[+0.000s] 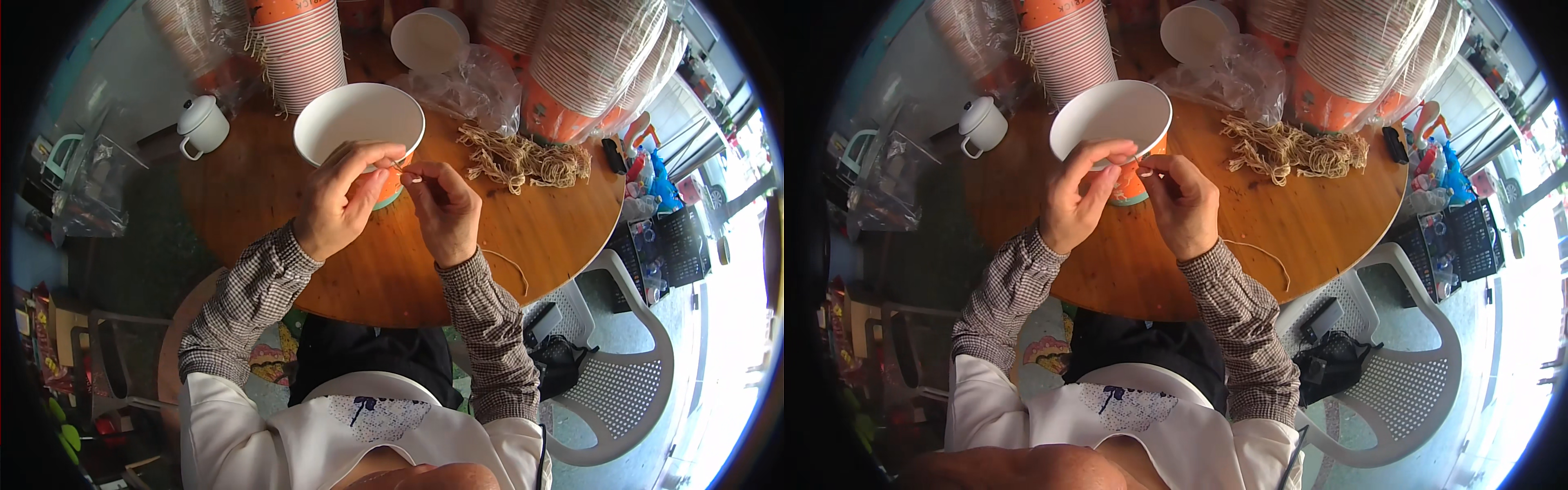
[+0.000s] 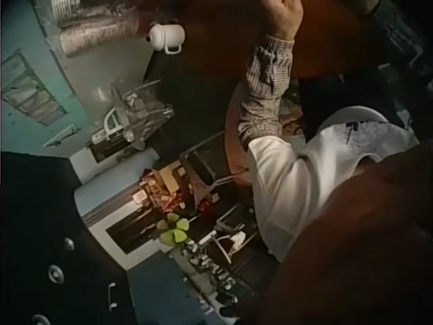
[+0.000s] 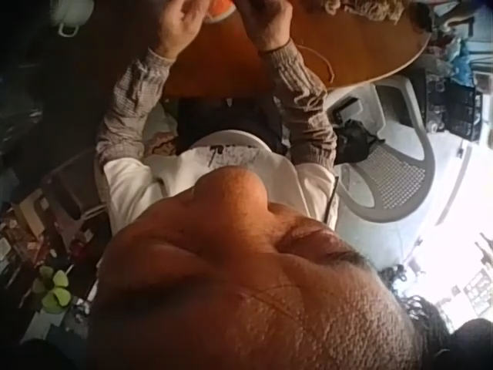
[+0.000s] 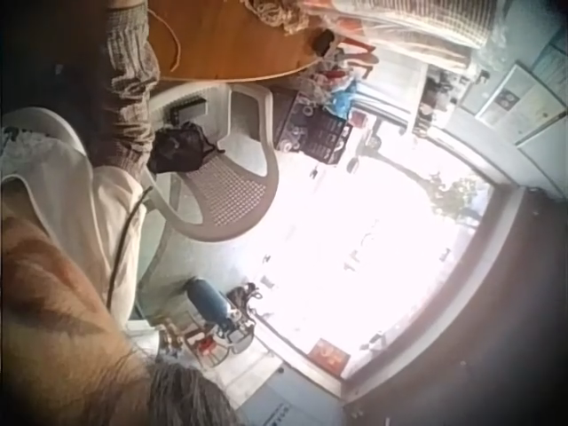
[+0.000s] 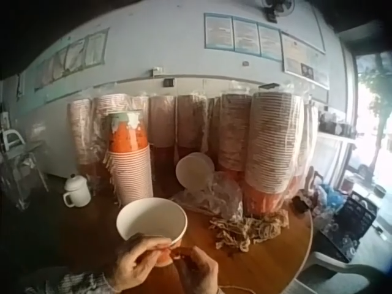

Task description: Attaching string handles to small decorative paper buckets.

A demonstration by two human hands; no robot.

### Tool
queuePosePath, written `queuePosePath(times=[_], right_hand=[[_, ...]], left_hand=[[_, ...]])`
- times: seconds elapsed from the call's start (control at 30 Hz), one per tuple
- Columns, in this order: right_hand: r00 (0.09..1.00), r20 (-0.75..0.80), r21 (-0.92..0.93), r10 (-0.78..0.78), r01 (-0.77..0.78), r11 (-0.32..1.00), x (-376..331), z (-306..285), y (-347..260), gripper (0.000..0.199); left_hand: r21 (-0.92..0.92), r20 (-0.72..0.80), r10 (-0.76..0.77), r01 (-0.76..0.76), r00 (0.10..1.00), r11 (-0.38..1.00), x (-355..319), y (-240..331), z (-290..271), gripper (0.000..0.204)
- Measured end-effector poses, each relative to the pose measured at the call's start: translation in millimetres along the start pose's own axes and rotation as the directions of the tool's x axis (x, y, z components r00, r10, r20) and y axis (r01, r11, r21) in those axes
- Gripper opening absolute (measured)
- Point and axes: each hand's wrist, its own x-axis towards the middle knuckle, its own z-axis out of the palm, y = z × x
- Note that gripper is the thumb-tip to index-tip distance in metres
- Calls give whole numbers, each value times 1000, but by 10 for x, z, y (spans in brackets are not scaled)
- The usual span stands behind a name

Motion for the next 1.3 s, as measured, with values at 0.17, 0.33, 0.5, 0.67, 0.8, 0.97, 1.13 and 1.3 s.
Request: queuePosePath(times=[0.17, 0.33, 0.5, 0.67, 0.8, 0.97, 1.13, 1.3], right_hand=[[999, 40, -38, -34, 36, 999, 88, -41, -60, 11], [987, 79, 93, 138, -145, 985, 127, -171, -229, 13], [999, 37, -356, -31, 42, 934, 44, -462, -222, 9], [973, 87, -444, -212, 229, 866, 99, -432, -429, 11], [942, 109, -401, -318, 334, 853, 282, -304, -508, 12], [961, 62, -323, -268, 274, 906, 483, -371, -240, 12], [982, -69, -204, -174, 156, 966, 256, -434, -101, 12], [985, -53, -81, -166, 161, 984, 89, -324, -117, 18]], left_hand=[[192, 158, -79, 48, 984, 980, 72, -69, 26, 30], [-50, 144, -268, 278, 953, 959, 177, -188, 46, 10], [-103, 143, -262, 278, 954, 955, 214, -325, -5, 5], [-206, 263, -368, 425, 892, 882, 285, -319, -67, 11], [-124, 380, -272, 340, 884, 932, 311, -218, -56, 13], [-177, 470, -295, 417, 832, 892, 345, -154, -34, 14], [-118, 386, -392, 466, 835, 877, 328, -219, -82, 17], [-178, 377, -399, 488, 836, 854, 335, -202, -56, 20]])
